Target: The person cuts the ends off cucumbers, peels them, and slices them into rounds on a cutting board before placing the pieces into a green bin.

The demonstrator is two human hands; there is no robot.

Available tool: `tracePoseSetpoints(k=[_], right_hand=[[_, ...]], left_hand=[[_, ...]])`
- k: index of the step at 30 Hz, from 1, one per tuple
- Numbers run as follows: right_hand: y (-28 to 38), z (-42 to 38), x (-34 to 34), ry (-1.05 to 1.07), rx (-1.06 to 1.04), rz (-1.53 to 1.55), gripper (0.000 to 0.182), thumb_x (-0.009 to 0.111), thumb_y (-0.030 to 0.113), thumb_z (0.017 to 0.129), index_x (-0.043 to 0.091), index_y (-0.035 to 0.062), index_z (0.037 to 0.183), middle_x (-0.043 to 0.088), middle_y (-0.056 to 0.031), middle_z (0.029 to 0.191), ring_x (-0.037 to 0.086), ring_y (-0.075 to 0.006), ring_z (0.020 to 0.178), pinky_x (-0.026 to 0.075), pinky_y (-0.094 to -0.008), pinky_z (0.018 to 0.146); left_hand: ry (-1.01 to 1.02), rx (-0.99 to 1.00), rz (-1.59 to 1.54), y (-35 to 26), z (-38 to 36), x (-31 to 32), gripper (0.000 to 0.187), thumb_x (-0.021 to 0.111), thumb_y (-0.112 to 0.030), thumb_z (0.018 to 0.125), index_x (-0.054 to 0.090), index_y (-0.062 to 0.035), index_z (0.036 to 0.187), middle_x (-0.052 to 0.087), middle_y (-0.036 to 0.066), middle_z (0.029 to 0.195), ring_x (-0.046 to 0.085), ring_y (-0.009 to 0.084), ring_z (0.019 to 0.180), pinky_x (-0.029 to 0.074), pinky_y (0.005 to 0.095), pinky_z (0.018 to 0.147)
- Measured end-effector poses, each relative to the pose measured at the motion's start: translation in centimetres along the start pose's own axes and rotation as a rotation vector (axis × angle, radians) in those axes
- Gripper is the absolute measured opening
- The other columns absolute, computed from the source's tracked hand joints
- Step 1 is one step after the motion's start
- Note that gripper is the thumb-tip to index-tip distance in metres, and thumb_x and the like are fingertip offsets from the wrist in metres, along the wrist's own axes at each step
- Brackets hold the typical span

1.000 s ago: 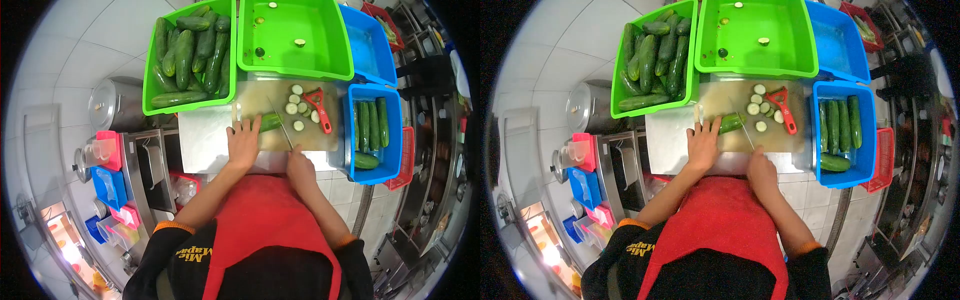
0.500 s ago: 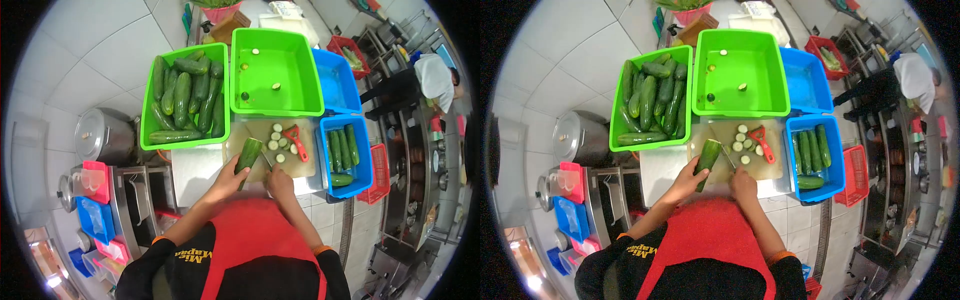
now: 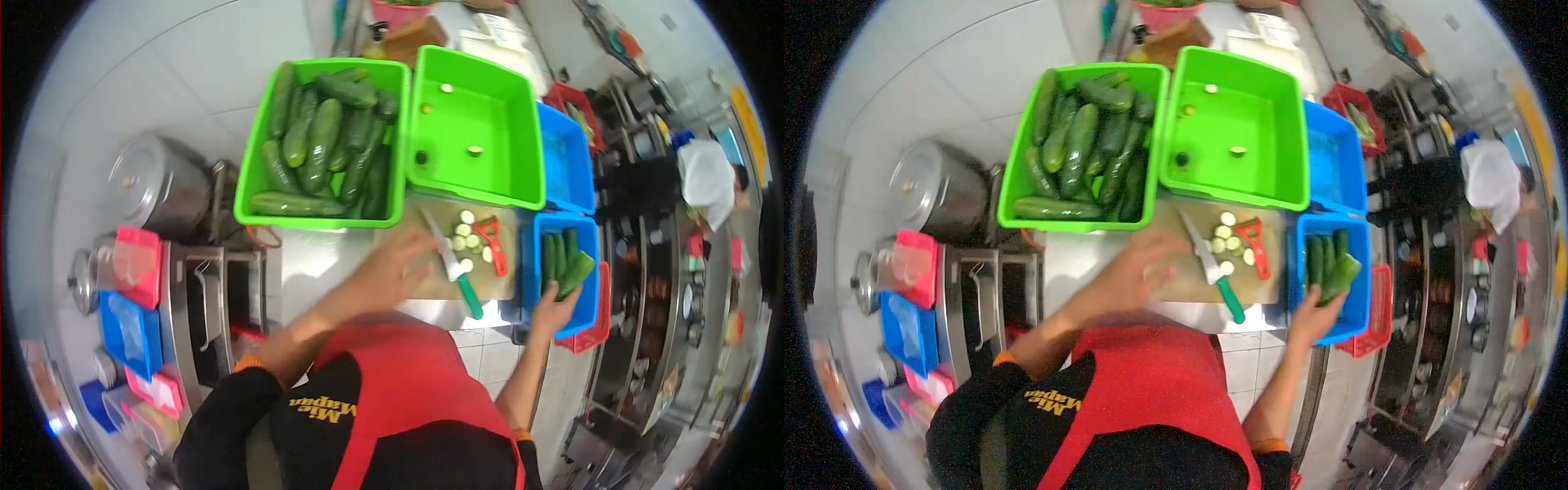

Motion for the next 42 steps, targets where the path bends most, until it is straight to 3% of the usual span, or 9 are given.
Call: tracePoseSetpoints(k=[6, 8, 10, 13, 17, 19, 27, 34, 42], right_hand=[[7.2, -1.4, 0.0, 0.07, -0.537, -0.265, 0.033, 0.063, 0.007, 0.088, 0.062, -0.0009, 0.12, 0.062, -0.0227, 0.113, 0.061, -0.0369, 0.101, 0.047, -0.0452, 0.093], [6.9, -5.5, 4.3, 0.504, -0.08, 0.012, 0.016, 0.063, 0.003, 0.085, 0.066, 0.0022, 0.1, 0.065, -0.0159, 0.098, 0.062, -0.0324, 0.096, 0.048, -0.039, 0.087], [5.2, -10.7, 9.6, 0.528, -0.467, -0.059, 0.025, 0.068, 0.008, 0.08, 0.063, 0.0026, 0.104, 0.06, -0.0201, 0.102, 0.058, -0.0393, 0.101, 0.047, -0.048, 0.09], [7.1, -12.9, 10.6, 0.479, -0.368, -0.338, 0.044, 0.065, 0.003, 0.076, 0.051, 0.004, 0.118, 0.056, -0.0215, 0.107, 0.055, -0.0419, 0.096, 0.046, -0.0508, 0.088], [6.1, -12.1, 10.5, 0.643, -0.305, -0.093, 0.044, 0.062, -0.001, 0.075, 0.052, 0.0048, 0.118, 0.055, -0.0195, 0.112, 0.055, -0.0431, 0.105, 0.048, -0.0497, 0.088], [6.6, -12.3, 8.8, 0.69, -0.235, -0.111, 0.044, 0.062, 0.0, 0.075, 0.053, 0.0047, 0.118, 0.055, -0.0189, 0.112, 0.055, -0.0423, 0.108, 0.048, -0.0499, 0.089], [5.7, -13.9, 8.9, 0.672, -0.204, -0.17, 0.038, 0.061, 0.003, 0.078, 0.052, 0.001, 0.115, 0.054, -0.0222, 0.111, 0.057, -0.0462, 0.104, 0.05, -0.053, 0.082], [4.8, -14.3, 9.9, 0.815, -0.106, -0.071, 0.023, 0.061, 0.011, 0.091, 0.052, 0.0012, 0.11, 0.061, -0.0281, 0.104, 0.061, -0.0502, 0.093, 0.049, -0.056, 0.078], [8.0, -12.7, 8.8, 0.749, -0.097, -0.304, 0.028, 0.05, 0.027, 0.102, 0.045, -0.0001, 0.107, 0.067, -0.0316, 0.081, 0.065, -0.0513, 0.078, 0.049, -0.06, 0.07]], left_hand=[[-0.656, -0.41, 0.998, 8.2, 4.2, -15.4, 0.051, 0.074, -0.029, 0.085, 0.058, -0.0065, 0.127, 0.049, 0.018, 0.133, 0.046, 0.0388, 0.122, 0.044, 0.0545, 0.095], [-0.562, -0.516, 0.995, 9.4, 4.2, -16.7, 0.059, 0.077, -0.034, 0.082, 0.056, -0.0045, 0.129, 0.048, 0.017, 0.133, 0.045, 0.0387, 0.123, 0.046, 0.054, 0.094], [-0.414, -0.634, 1.081, 10.3, 4.5, -16.2, 0.083, 0.086, -0.044, 0.072, 0.05, -0.0007, 0.133, 0.045, 0.015, 0.133, 0.045, 0.0381, 0.123, 0.05, 0.0521, 0.091], [-0.385, -0.583, 1.239, 10.0, 4.3, -14.9, 0.086, 0.086, -0.042, 0.072, 0.047, -0.0025, 0.136, 0.044, 0.015, 0.135, 0.044, 0.0406, 0.123, 0.048, 0.0515, 0.096], [-0.46, -0.29, 0.843, 11.1, 1.5, -18.8, 0.051, 0.076, -0.036, 0.085, 0.066, 0.0012, 0.118, 0.061, 0.02, 0.121, 0.055, 0.0395, 0.114, 0.05, 0.0471, 0.091], [-0.084, -0.802, 0.789, 11.9, -1.7, -21.4, 0.043, 0.064, -0.042, 0.094, 0.072, 0.0, 0.095, 0.072, 0.022, 0.088, 0.07, 0.0401, 0.087, 0.053, 0.0476, 0.081], [-0.05, -0.718, 0.729, 9.2, -2.2, -20.3, 0.051, 0.06, -0.056, 0.092, 0.074, -0.0062, 0.091, 0.07, 0.02, 0.077, 0.069, 0.037, 0.083, 0.052, 0.0466, 0.078], [0.059, -0.274, 0.124, 1.2, -2.8, -11.7, 0.059, 0.084, -0.034, 0.076, 0.064, -0.0019, 0.122, 0.071, 0.015, 0.102, 0.067, 0.0252, 0.092, 0.051, 0.0351, 0.087], [0.128, -0.339, 0.719, 8.5, -5.4, 3.0, 0.063, 0.082, -0.037, 0.075, 0.059, -0.0137, 0.129, 0.062, 0.013, 0.118, 0.057, 0.0335, 0.115, 0.04, 0.0478, 0.102]])
Point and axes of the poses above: each hand's wrist, its own z-axis towards the middle knuckle, its own x-axis out of the palm, y = z × x, the point moved 6 cm from there along z, towards the middle knuckle
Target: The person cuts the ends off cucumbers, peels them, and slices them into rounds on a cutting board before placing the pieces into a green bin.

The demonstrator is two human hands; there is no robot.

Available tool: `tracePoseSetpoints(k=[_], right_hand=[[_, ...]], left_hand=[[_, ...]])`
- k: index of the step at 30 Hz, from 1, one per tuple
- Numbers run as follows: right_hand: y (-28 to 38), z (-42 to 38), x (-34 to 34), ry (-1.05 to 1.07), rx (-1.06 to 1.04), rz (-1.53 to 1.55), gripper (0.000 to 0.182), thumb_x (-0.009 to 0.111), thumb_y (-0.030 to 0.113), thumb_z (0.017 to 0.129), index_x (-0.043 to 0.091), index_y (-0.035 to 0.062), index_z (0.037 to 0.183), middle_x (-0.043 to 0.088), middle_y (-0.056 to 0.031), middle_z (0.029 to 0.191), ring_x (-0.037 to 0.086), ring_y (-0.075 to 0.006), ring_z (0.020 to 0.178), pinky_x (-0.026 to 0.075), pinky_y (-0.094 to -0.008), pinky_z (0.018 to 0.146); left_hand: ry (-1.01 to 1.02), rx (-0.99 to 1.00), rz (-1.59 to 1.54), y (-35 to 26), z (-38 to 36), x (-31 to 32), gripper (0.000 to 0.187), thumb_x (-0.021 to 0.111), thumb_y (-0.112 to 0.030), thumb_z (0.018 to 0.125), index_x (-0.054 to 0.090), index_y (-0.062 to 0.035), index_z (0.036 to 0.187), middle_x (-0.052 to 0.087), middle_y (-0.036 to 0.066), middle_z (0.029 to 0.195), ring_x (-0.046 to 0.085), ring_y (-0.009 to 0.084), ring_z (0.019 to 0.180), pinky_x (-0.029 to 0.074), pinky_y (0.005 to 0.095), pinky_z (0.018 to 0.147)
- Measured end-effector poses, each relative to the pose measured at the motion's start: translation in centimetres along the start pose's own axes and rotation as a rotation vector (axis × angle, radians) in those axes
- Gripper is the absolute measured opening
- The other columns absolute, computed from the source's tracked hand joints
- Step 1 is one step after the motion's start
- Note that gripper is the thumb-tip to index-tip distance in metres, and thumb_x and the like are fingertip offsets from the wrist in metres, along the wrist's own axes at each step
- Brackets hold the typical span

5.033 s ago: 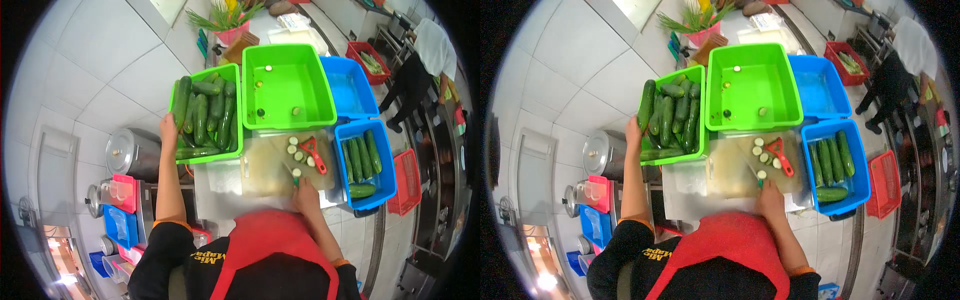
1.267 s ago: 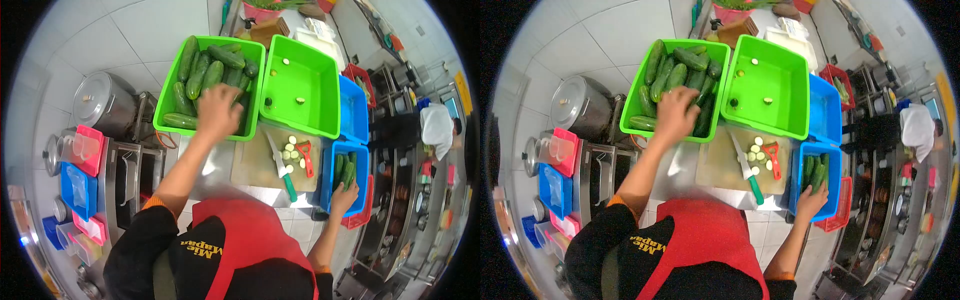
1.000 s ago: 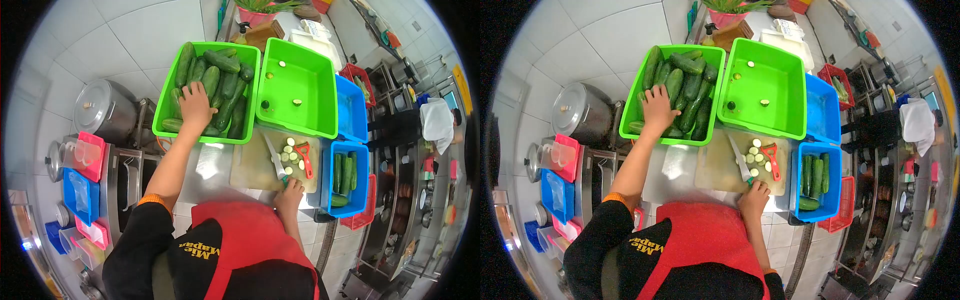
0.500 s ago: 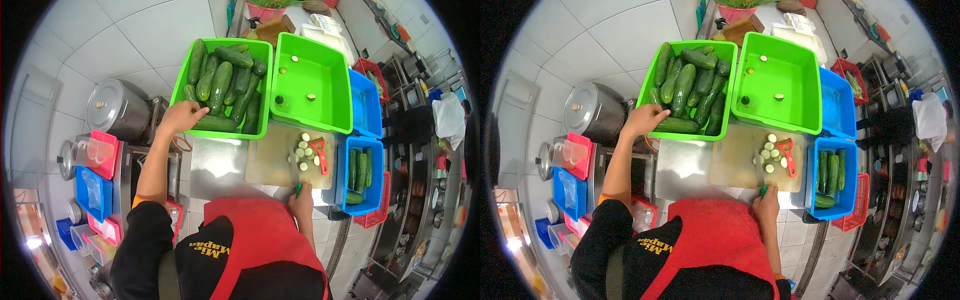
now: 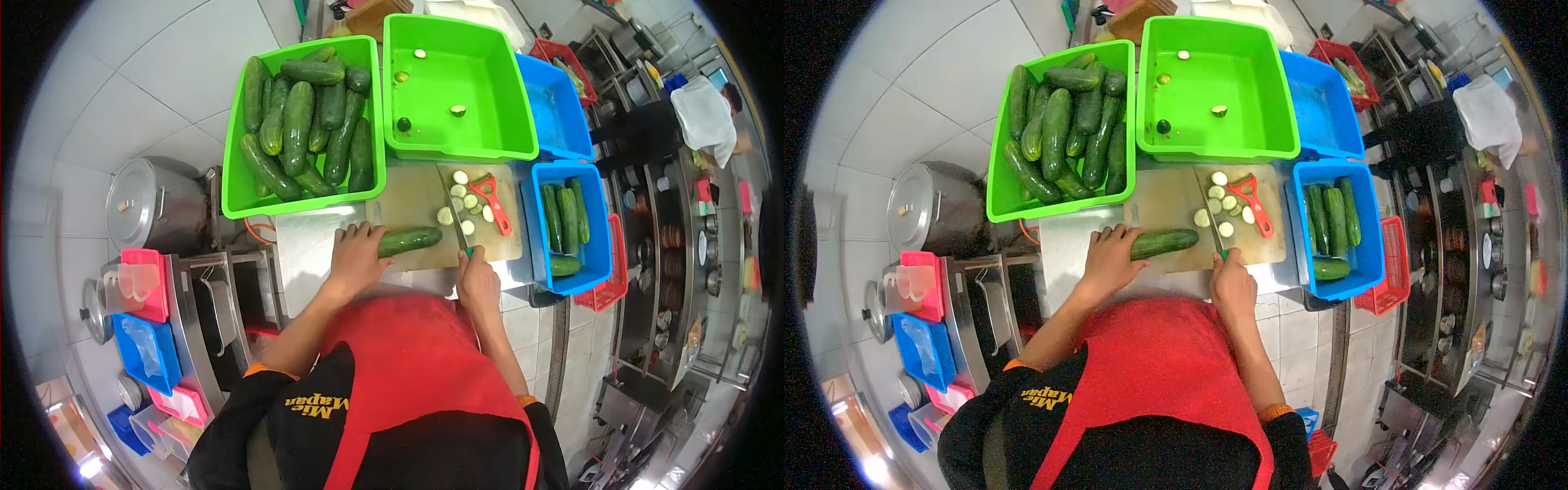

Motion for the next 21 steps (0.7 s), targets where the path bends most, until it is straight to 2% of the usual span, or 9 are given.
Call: tracePoseSetpoints(k=[1, 3, 4, 6, 11, 13, 16, 19, 21], right_hand=[[0.4, -0.4, -0.4, 0.025, 0.023, -0.015, 0.027, 0.048, 0.027, 0.103, 0.045, 0.0002, 0.106, 0.067, -0.032, 0.08, 0.066, -0.051, 0.078, 0.05, -0.0602, 0.07], [1.0, -1.3, -0.2, 0.065, 0.02, -0.031, 0.027, 0.048, 0.026, 0.103, 0.045, -0.0001, 0.105, 0.067, -0.032, 0.08, 0.066, -0.0512, 0.077, 0.05, -0.0605, 0.07], [1.1, -1.8, 0.2, 0.103, 0.012, -0.044, 0.027, 0.047, 0.026, 0.103, 0.045, -0.0004, 0.104, 0.067, -0.032, 0.079, 0.066, -0.0515, 0.077, 0.05, -0.0609, 0.07], [0.9, -1.8, 1.6, 0.086, -0.02, -0.018, 0.028, 0.046, 0.026, 0.104, 0.045, -0.002, 0.103, 0.066, -0.0323, 0.076, 0.065, -0.052, 0.074, 0.05, -0.0606, 0.067], [1.7, -2.8, -0.5, 0.076, -0.049, -0.002, 0.027, 0.047, 0.023, 0.103, 0.044, -0.0041, 0.1, 0.064, -0.033, 0.072, 0.064, -0.0528, 0.071, 0.051, -0.0602, 0.064], [1.3, -4.3, -0.8, 0.218, 0.003, -0.065, 0.028, 0.046, 0.025, 0.103, 0.044, -0.0036, 0.103, 0.066, -0.0339, 0.079, 0.066, -0.0529, 0.076, 0.053, -0.0596, 0.07], [-0.2, -5.8, -0.7, 0.303, 0.022, -0.066, 0.029, 0.045, 0.025, 0.103, 0.043, -0.0036, 0.103, 0.066, -0.0349, 0.08, 0.065, -0.0545, 0.078, 0.051, -0.0614, 0.072], [0.7, -7.2, -3.2, 0.342, 0.076, -0.096, 0.03, 0.045, 0.027, 0.103, 0.042, -0.0032, 0.102, 0.066, -0.0353, 0.081, 0.064, -0.0558, 0.079, 0.05, -0.0627, 0.073], [-0.2, -7.4, -2.3, 0.352, 0.066, -0.103, 0.031, 0.045, 0.028, 0.103, 0.042, -0.0028, 0.103, 0.066, -0.0353, 0.081, 0.064, -0.056, 0.078, 0.05, -0.0627, 0.072]], left_hand=[[0.004, 0.003, -0.002, -0.3, 0.2, 0.8, 0.063, 0.082, -0.037, 0.075, 0.059, -0.0137, 0.129, 0.062, 0.013, 0.118, 0.057, 0.0335, 0.115, 0.04, 0.0478, 0.102], [-0.176, 0.041, 0.105, -1.6, 0.4, 0.8, 0.066, 0.08, -0.039, 0.077, 0.055, -0.0148, 0.133, 0.059, 0.01, 0.121, 0.052, 0.0312, 0.118, 0.035, 0.0522, 0.103], [-0.17, 0.037, 0.1, -2.4, 0.7, 1.3, 0.066, 0.08, -0.039, 0.077, 0.055, -0.0148, 0.133, 0.059, 0.01, 0.121, 0.052, 0.0312, 0.118, 0.035, 0.0522, 0.103], [-0.221, 0.194, 0.078, -4.8, 1.5, 1.6, 0.065, 0.077, -0.037, 0.079, 0.053, -0.0138, 0.135, 0.058, 0.01, 0.121, 0.052, 0.0301, 0.116, 0.038, 0.0513, 0.097], [-0.174, 0.104, 0.124, -4.3, 2.5, 3.8, 0.055, 0.073, -0.032, 0.084, 0.053, -0.0134, 0.133, 0.059, 0.011, 0.116, 0.054, 0.0304, 0.111, 0.039, 0.0497, 0.094], [-0.158, 0.063, 0.126, -4.3, 2.4, 3.6, 0.053, 0.072, -0.03, 0.086, 0.054, -0.0134, 0.132, 0.059, 0.011, 0.115, 0.055, 0.0306, 0.109, 0.04, 0.0491, 0.093], [-0.166, 0.053, 0.125, -4.6, 2.6, 3.5, 0.051, 0.071, -0.03, 0.086, 0.055, -0.012, 0.131, 0.06, 0.011, 0.113, 0.055, 0.0308, 0.108, 0.04, 0.0481, 0.092], [-0.125, 0.02, 0.121, -4.5, 2.7, 3.7, 0.05, 0.071, -0.03, 0.086, 0.056, -0.0108, 0.13, 0.06, 0.012, 0.114, 0.055, 0.0313, 0.108, 0.041, 0.0483, 0.091], [-0.102, 0.016, 0.098, -4.6, 3.0, 3.7, 0.049, 0.07, -0.03, 0.086, 0.057, -0.0101, 0.129, 0.061, 0.012, 0.114, 0.055, 0.0317, 0.108, 0.042, 0.05, 0.092]])
Point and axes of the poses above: each hand's wrist, its own z-axis towards the middle knuckle, its own x-axis out of the palm, y = z × x, the point moved 6 cm from there along z, towards the middle knuckle
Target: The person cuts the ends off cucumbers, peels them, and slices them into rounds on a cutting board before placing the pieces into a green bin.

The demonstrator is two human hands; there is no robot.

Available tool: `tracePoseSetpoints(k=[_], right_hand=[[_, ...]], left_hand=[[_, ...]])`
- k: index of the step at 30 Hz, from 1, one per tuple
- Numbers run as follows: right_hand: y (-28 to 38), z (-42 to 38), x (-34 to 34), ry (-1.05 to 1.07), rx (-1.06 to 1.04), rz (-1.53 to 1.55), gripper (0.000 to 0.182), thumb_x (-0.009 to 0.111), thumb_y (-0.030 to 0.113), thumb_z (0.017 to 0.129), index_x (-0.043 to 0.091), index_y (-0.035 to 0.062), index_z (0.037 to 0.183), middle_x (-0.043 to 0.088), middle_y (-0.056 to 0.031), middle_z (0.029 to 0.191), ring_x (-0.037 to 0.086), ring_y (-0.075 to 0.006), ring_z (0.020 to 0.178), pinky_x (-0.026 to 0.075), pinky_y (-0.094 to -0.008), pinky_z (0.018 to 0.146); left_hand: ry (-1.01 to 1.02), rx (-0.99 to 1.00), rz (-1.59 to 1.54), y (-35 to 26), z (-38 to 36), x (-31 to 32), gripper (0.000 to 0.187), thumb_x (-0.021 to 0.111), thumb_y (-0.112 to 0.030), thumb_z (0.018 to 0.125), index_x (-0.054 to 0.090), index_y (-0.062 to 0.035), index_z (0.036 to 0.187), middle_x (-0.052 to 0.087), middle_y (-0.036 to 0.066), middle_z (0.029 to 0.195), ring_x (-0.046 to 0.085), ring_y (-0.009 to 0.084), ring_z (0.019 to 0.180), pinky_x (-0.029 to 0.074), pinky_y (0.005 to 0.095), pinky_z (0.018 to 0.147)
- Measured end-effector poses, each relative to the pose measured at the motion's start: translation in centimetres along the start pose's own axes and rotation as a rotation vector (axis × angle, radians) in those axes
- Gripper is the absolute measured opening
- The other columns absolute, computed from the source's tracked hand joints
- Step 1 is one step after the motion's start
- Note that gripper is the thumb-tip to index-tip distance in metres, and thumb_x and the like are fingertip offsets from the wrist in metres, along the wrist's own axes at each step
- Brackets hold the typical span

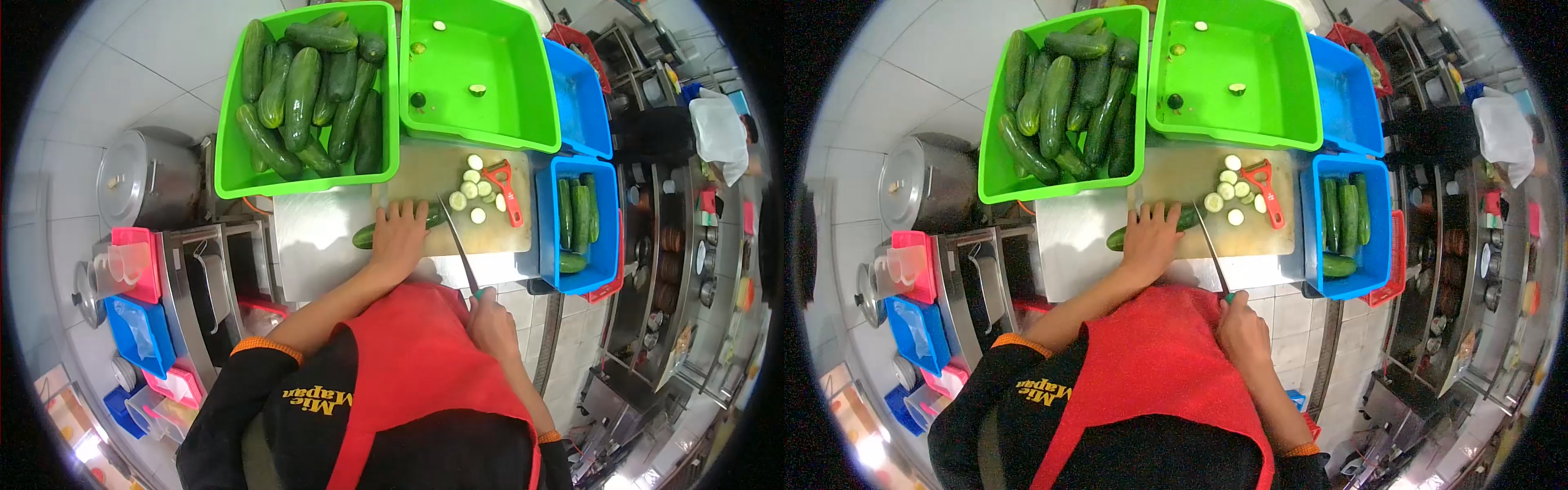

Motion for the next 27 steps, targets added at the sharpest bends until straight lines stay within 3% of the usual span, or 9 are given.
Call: tracePoseSetpoints(k=[12, 18, 27], right_hand=[[0.2, 0.9, 0.0, -0.033, 0.008, -0.051, 0.031, 0.046, 0.029, 0.103, 0.042, -0.0015, 0.104, 0.066, -0.0329, 0.079, 0.065, -0.053, 0.073, 0.051, -0.0615, 0.066], [1.7, 10.0, 4.8, -0.152, -0.085, 0.045, 0.027, 0.046, 0.025, 0.103, 0.042, -0.0009, 0.106, 0.067, -0.0312, 0.081, 0.067, -0.0509, 0.077, 0.053, -0.0589, 0.067], [3.4, 10.8, 4.0, -0.19, -0.085, -0.025, 0.027, 0.046, 0.026, 0.102, 0.042, 0.0, 0.108, 0.069, -0.0302, 0.084, 0.068, -0.0492, 0.078, 0.054, -0.0562, 0.069]], left_hand=[[0.011, -0.005, -0.008, 0.1, 0.4, -0.2, 0.048, 0.07, -0.028, 0.086, 0.057, -0.0082, 0.128, 0.06, 0.011, 0.113, 0.055, 0.0305, 0.109, 0.041, 0.0478, 0.092], [-0.013, -0.029, 0.027, -0.1, 0.4, 0.2, 0.049, 0.071, -0.029, 0.085, 0.057, -0.0088, 0.128, 0.06, 0.01, 0.113, 0.055, 0.03, 0.11, 0.042, 0.0511, 0.089], [-0.017, -0.049, -0.166, 0.6, 0.5, -0.7, 0.054, 0.074, -0.027, 0.084, 0.054, -0.009, 0.131, 0.058, 0.013, 0.122, 0.051, 0.0333, 0.116, 0.04, 0.053, 0.091]])
Point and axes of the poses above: each hand's wrist, its own z-axis towards the middle knuckle, its own x-axis out of the palm, y = z × x, the point moved 6 cm from there along z, towards the middle knuckle
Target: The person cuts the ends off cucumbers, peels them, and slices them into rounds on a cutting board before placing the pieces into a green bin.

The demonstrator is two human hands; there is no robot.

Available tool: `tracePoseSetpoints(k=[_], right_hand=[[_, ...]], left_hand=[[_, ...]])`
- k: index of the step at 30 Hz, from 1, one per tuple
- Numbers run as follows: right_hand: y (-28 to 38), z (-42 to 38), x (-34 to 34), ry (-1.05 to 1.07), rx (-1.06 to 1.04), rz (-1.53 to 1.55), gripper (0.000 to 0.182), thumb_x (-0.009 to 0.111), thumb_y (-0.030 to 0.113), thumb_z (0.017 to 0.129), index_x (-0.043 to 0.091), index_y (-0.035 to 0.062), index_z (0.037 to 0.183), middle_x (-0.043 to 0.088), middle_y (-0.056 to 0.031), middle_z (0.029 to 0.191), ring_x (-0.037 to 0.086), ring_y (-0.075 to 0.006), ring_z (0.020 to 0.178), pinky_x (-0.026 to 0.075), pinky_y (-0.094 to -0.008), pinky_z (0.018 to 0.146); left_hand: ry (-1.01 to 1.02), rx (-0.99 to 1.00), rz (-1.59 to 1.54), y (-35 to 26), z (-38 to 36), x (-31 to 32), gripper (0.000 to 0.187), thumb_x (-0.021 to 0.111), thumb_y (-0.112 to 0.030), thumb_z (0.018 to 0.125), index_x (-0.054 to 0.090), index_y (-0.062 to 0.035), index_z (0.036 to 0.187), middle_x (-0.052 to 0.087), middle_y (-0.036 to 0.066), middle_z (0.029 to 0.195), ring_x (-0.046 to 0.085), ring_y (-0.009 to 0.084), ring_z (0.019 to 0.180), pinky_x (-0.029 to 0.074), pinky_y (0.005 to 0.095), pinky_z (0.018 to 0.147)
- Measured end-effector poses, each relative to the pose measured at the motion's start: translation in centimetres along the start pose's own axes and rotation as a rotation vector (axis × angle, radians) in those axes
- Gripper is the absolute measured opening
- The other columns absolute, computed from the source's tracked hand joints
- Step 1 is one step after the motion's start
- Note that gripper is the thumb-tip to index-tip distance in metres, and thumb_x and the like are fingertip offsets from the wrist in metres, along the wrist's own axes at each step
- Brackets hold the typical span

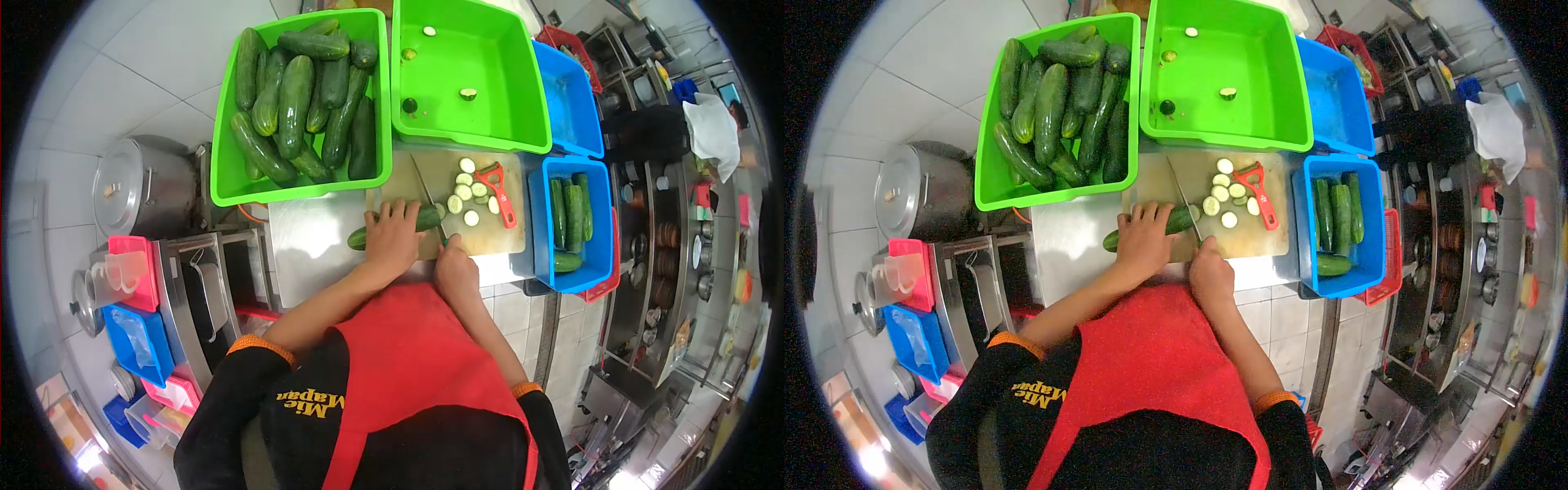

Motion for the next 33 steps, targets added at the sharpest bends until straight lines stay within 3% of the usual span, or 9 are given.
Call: tracePoseSetpoints(k=[9, 10, 12, 13, 15, 16, 21, 25, 33], right_hand=[[-1.5, 0.4, -0.7, 0.018, -0.052, 0.086, 0.031, 0.047, 0.03, 0.102, 0.05, -0.0008, 0.107, 0.067, -0.0318, 0.088, 0.066, -0.0505, 0.086, 0.05, -0.0587, 0.079], [-1.7, 0.3, -0.7, 0.015, -0.049, 0.095, 0.031, 0.047, 0.03, 0.102, 0.05, -0.0008, 0.107, 0.067, -0.0318, 0.088, 0.066, -0.0505, 0.086, 0.05, -0.0587, 0.079], [-1.3, -0.1, -1.3, -0.031, -0.103, 0.171, 0.03, 0.048, 0.029, 0.102, 0.05, -0.0012, 0.106, 0.067, -0.0327, 0.087, 0.064, -0.0523, 0.084, 0.05, -0.0596, 0.076], [-1.4, 0.1, -1.2, -0.034, -0.1, 0.178, 0.03, 0.048, 0.029, 0.102, 0.05, -0.0012, 0.106, 0.067, -0.0327, 0.087, 0.064, -0.0523, 0.084, 0.05, -0.0596, 0.076], [-1.5, 0.7, -0.8, -0.012, -0.119, 0.213, 0.028, 0.049, 0.027, 0.102, 0.05, -0.0009, 0.105, 0.066, -0.0337, 0.084, 0.063, -0.0534, 0.083, 0.049, -0.0601, 0.074], [-1.5, 0.6, -0.8, 0.001, -0.12, 0.211, 0.028, 0.049, 0.027, 0.102, 0.05, -0.0009, 0.105, 0.066, -0.0337, 0.084, 0.063, -0.0534, 0.083, 0.049, -0.0601, 0.074], [-0.9, -2.0, -4.7, -0.142, -0.058, 0.099, 0.026, 0.052, 0.023, 0.101, 0.047, -0.0026, 0.099, 0.064, -0.0324, 0.078, 0.063, -0.0519, 0.076, 0.05, -0.0592, 0.068], [-1.0, -6.6, -6.0, 0.052, -0.027, -0.011, 0.026, 0.049, 0.026, 0.102, 0.045, -0.0004, 0.101, 0.067, -0.031, 0.078, 0.066, -0.0509, 0.074, 0.051, -0.0594, 0.066], [-0.9, -7.4, -5.5, 0.132, 0.005, -0.041, 0.026, 0.049, 0.025, 0.102, 0.043, -0.0005, 0.103, 0.067, -0.0287, 0.076, 0.067, -0.0488, 0.07, 0.054, -0.0569, 0.064]], left_hand=[[-0.171, 0.092, -1.142, 1.1, -3.4, -6.8, 0.048, 0.077, 0.002, 0.072, 0.055, -0.0083, 0.114, 0.059, 0.013, 0.12, 0.053, 0.0358, 0.113, 0.045, 0.0433, 0.099], [-0.164, 0.096, -1.136, 2.5, -4.2, -6.0, 0.048, 0.077, 0.002, 0.072, 0.055, -0.0083, 0.114, 0.059, 0.013, 0.12, 0.053, 0.0358, 0.113, 0.045, 0.0433, 0.099], [-0.069, 0.007, -0.526, 5.0, -5.0, -3.7, 0.049, 0.078, -0.006, 0.075, 0.056, -0.0092, 0.12, 0.057, 0.013, 0.124, 0.052, 0.0346, 0.117, 0.042, 0.0445, 0.101], [-0.065, 0.012, -0.52, 5.1, -4.9, -3.5, 0.049, 0.078, -0.006, 0.075, 0.056, -0.0092, 0.12, 0.057, 0.013, 0.124, 0.052, 0.0346, 0.117, 0.042, 0.0445, 0.101], [-0.1, 0.256, -0.054, 2.4, -4.8, -3.7, 0.055, 0.078, -0.019, 0.078, 0.056, -0.0106, 0.127, 0.058, 0.01, 0.126, 0.052, 0.032, 0.117, 0.039, 0.0457, 0.1], [-0.128, 0.305, -0.005, 1.0, -4.4, -3.4, 0.061, 0.076, -0.026, 0.08, 0.054, -0.0126, 0.135, 0.058, 0.008, 0.122, 0.053, 0.03, 0.114, 0.039, 0.0475, 0.097], [0.01, 0.158, 0.077, 0.2, -2.1, -0.6, 0.06, 0.074, -0.025, 0.083, 0.052, -0.0114, 0.137, 0.058, 0.01, 0.118, 0.053, 0.0313, 0.109, 0.04, 0.0496, 0.091], [0.06, 0.087, 0.116, 0.0, -2.1, -0.4, 0.057, 0.073, -0.024, 0.084, 0.052, -0.0101, 0.135, 0.058, 0.011, 0.119, 0.054, 0.0325, 0.11, 0.04, 0.0494, 0.09], [0.058, 0.053, 0.104, 0.2, -2.1, -0.2, 0.054, 0.072, -0.024, 0.085, 0.054, -0.0091, 0.133, 0.059, 0.012, 0.117, 0.055, 0.0335, 0.11, 0.04, 0.0516, 0.092]])
Point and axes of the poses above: each hand's wrist, its own z-axis towards the middle knuckle, its own x-axis out of the palm, y = z × x, the point moved 6 cm from there along z, towards the middle knuckle
